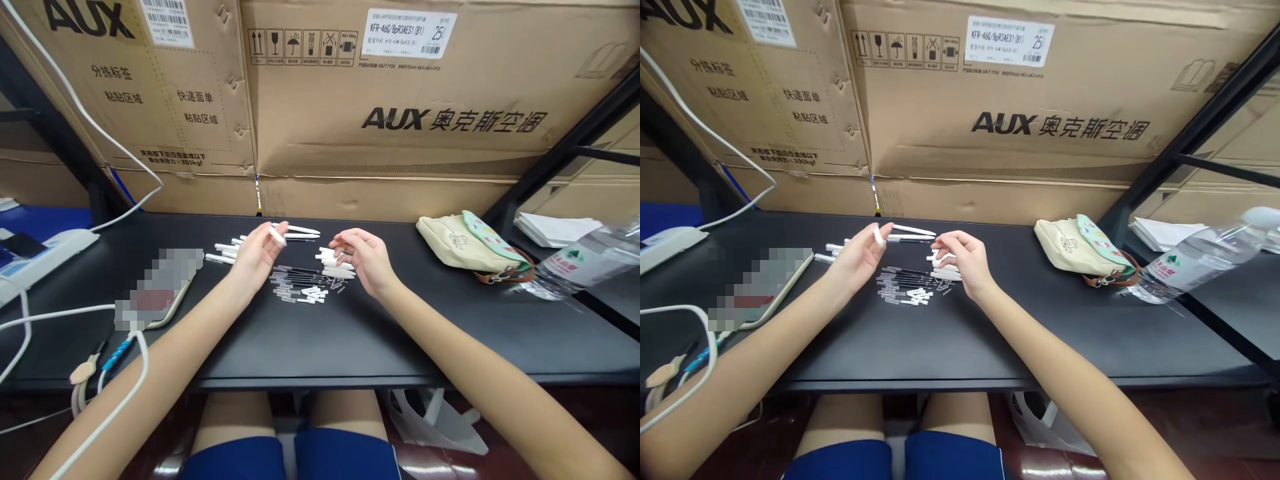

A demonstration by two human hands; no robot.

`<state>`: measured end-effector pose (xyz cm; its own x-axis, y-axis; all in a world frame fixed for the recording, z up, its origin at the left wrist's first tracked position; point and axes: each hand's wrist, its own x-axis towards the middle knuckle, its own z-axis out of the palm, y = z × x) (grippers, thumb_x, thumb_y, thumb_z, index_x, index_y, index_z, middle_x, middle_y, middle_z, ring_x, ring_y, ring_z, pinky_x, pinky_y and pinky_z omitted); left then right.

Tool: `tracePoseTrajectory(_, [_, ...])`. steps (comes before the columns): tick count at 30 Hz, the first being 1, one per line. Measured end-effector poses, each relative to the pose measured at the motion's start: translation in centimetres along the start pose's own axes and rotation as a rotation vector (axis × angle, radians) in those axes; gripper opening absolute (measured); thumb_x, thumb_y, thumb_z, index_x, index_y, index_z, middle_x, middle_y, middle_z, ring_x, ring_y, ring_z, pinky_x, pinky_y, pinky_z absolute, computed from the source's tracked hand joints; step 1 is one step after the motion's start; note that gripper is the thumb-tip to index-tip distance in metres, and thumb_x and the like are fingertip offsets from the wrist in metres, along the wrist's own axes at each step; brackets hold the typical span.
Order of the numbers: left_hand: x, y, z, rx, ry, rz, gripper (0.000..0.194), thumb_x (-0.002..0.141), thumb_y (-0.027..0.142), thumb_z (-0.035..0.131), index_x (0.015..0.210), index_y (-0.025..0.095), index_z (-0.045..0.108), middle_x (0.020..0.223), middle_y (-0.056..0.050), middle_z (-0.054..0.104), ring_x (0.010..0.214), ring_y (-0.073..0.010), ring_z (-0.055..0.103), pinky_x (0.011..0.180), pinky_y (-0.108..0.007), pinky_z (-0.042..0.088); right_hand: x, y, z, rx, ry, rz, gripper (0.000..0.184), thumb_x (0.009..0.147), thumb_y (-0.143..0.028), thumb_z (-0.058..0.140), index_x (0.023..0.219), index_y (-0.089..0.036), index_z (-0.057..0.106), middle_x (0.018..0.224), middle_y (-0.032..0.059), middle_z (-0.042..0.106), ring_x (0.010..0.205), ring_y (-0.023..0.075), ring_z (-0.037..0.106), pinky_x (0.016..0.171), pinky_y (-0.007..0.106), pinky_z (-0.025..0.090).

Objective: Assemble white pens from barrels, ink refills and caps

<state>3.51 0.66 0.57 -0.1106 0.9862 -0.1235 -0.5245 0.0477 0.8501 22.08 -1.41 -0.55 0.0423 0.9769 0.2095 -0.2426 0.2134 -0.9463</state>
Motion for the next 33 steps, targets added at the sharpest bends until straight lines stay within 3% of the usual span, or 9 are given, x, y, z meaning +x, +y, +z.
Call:
tracePoseTrajectory(2, [0.4, 0.0, -0.1, -0.016, 0.100, 0.008, 0.020, 0.091, 0.004, 0.038, 0.077, 0.016, 0.047, 0.090, -0.009, 0.070, 0.084, -0.0086, 0.067, 0.070, -0.015, 0.050, 0.0, 0.0, 0.0, 0.006, -0.006, 0.002, 0.017, 0.068, -0.034, 0.069, 0.067, -0.017, 0.064, 0.067, 0.0021, 0.066, 0.054, 0.0096, 0.056, 0.049, 0.022, 0.047])
tracePoseTrajectory(4, [-0.2, -0.1, 0.1, 0.006, 0.051, 0.009, 0.016, 0.091, 0.007, 0.041, 0.079, 0.016, 0.048, 0.089, -0.009, 0.070, 0.083, -0.0107, 0.067, 0.067, -0.017, 0.051, -0.1, 0.0, 0.1, 0.005, -0.006, 0.010, 0.017, 0.068, -0.033, 0.069, 0.067, -0.017, 0.064, 0.066, 0.0021, 0.065, 0.054, 0.0094, 0.056, 0.048, 0.022, 0.047])
tracePoseTrajectory(6, [-1.4, -0.3, 0.5, 0.071, -0.142, -0.020, 0.009, 0.082, 0.013, 0.062, 0.087, 0.015, 0.054, 0.087, -0.010, 0.071, 0.077, -0.0198, 0.069, 0.060, -0.024, 0.053, -0.1, 0.1, 0.1, -0.001, 0.001, 0.014, 0.017, 0.068, -0.033, 0.069, 0.066, -0.017, 0.064, 0.066, 0.0018, 0.065, 0.054, 0.0094, 0.056, 0.048, 0.022, 0.047])
tracePoseTrajectory(8, [-2.6, -0.5, 0.8, 0.272, -0.524, -0.018, 0.025, 0.074, 0.022, 0.072, 0.092, 0.016, 0.055, 0.087, -0.010, 0.071, 0.075, -0.0242, 0.070, 0.055, -0.026, 0.052, -0.1, 0.2, 0.1, -0.004, 0.008, 0.011, 0.017, 0.067, -0.034, 0.069, 0.066, -0.018, 0.064, 0.066, 0.0015, 0.065, 0.054, 0.0096, 0.056, 0.048, 0.022, 0.047])
tracePoseTrajectory(11, [-3.2, -0.6, 0.8, 0.391, -0.697, 0.047, 0.034, 0.071, 0.036, 0.073, 0.091, 0.016, 0.054, 0.086, -0.012, 0.071, 0.074, -0.0268, 0.070, 0.053, -0.027, 0.051, 0.0, 0.3, 0.1, -0.009, 0.007, 0.004, 0.018, 0.067, -0.034, 0.069, 0.067, -0.018, 0.063, 0.066, 0.0015, 0.065, 0.053, 0.0097, 0.056, 0.048, 0.022, 0.047])
tracePoseTrajectory(25, [-2.4, -0.4, 0.6, 0.355, -0.583, 0.073, 0.024, 0.078, 0.028, 0.067, 0.094, 0.017, 0.053, 0.088, -0.010, 0.071, 0.072, -0.0219, 0.070, 0.053, -0.025, 0.052, -0.2, 0.2, 0.1, -0.004, -0.001, -0.005, 0.017, 0.069, -0.034, 0.069, 0.068, -0.018, 0.064, 0.067, 0.0015, 0.065, 0.053, 0.0093, 0.056, 0.049, 0.022, 0.047])
tracePoseTrajectory(28, [-1.2, 0.1, 0.5, 0.106, -0.291, -0.001, 0.004, 0.086, 0.017, 0.055, 0.088, 0.015, 0.053, 0.091, -0.009, 0.071, 0.076, -0.0150, 0.069, 0.057, -0.018, 0.052, -0.2, 0.2, 0.1, 0.000, 0.006, -0.002, 0.017, 0.069, -0.034, 0.069, 0.067, -0.018, 0.064, 0.067, 0.0020, 0.065, 0.053, 0.0094, 0.056, 0.049, 0.022, 0.047])
tracePoseTrajectory(30, [-0.3, 0.4, 0.2, -0.059, -0.003, -0.004, 0.014, 0.091, 0.011, 0.045, 0.078, 0.015, 0.050, 0.090, -0.009, 0.070, 0.080, -0.0095, 0.068, 0.063, -0.013, 0.052, -0.1, 0.1, 0.1, 0.007, 0.007, 0.002, 0.016, 0.069, -0.033, 0.069, 0.066, -0.017, 0.065, 0.067, 0.0024, 0.066, 0.053, 0.0094, 0.056, 0.048, 0.022, 0.047])
tracePoseTrajectory(33, [-0.1, 0.4, -0.1, -0.014, 0.047, 0.065, 0.015, 0.091, 0.011, 0.044, 0.078, 0.015, 0.048, 0.090, -0.009, 0.070, 0.080, -0.0099, 0.068, 0.064, -0.013, 0.053, -0.1, 0.2, 0.1, 0.003, 0.003, 0.006, 0.016, 0.069, -0.032, 0.069, 0.067, -0.017, 0.065, 0.067, 0.0023, 0.066, 0.053, 0.0092, 0.056, 0.048, 0.022, 0.047])
